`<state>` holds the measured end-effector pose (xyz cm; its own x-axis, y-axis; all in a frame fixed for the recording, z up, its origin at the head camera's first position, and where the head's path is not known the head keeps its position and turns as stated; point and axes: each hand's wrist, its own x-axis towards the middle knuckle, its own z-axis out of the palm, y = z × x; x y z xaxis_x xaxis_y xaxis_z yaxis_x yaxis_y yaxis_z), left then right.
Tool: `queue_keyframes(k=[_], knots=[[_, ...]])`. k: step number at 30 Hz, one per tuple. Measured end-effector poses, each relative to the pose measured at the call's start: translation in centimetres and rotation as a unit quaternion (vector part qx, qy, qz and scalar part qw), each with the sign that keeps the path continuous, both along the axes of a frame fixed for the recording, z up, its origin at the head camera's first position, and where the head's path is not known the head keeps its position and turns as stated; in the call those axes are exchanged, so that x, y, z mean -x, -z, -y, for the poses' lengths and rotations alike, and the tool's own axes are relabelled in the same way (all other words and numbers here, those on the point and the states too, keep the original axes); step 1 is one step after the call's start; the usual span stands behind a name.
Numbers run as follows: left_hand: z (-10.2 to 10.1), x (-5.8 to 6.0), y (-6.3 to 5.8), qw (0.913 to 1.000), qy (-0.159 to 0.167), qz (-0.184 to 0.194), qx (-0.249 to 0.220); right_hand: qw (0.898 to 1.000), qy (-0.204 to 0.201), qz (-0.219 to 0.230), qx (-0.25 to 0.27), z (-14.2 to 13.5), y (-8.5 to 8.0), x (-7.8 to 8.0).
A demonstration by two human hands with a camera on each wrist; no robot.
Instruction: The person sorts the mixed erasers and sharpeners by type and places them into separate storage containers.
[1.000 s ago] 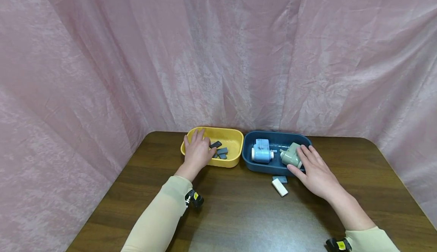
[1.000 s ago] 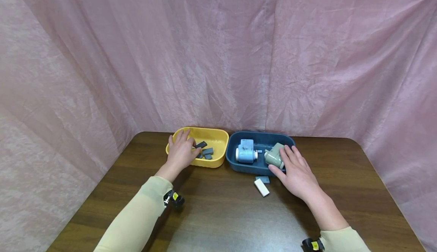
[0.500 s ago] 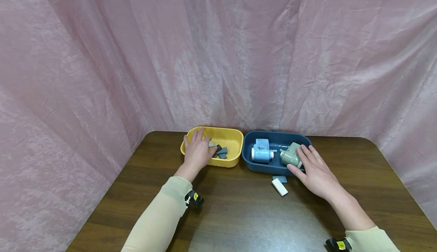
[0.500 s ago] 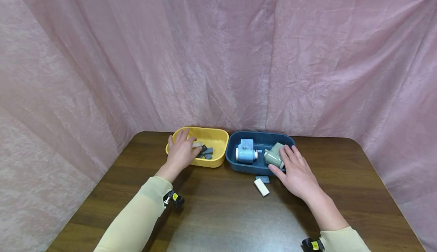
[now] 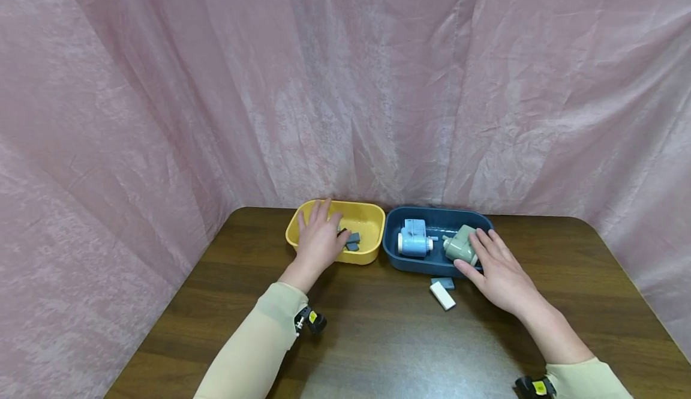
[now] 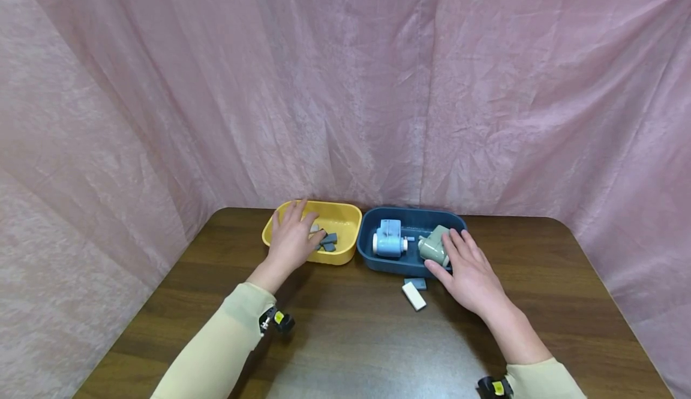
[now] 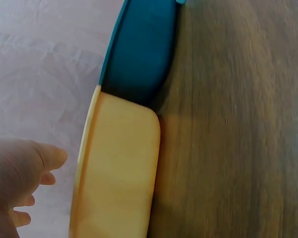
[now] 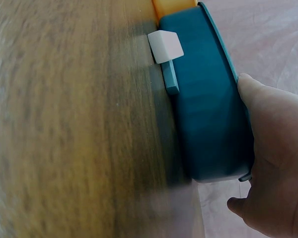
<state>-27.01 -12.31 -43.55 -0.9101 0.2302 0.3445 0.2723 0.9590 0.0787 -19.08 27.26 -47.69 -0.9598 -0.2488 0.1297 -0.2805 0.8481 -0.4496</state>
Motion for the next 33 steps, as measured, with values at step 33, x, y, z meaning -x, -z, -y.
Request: queue_keyframes(k=[33], knots=[[-3.8,-4.0,-0.5,0.9949,0.097,-0.015,0.026,1.0,0.003,0.009,0.002,0.0,-0.2,-0.3]])
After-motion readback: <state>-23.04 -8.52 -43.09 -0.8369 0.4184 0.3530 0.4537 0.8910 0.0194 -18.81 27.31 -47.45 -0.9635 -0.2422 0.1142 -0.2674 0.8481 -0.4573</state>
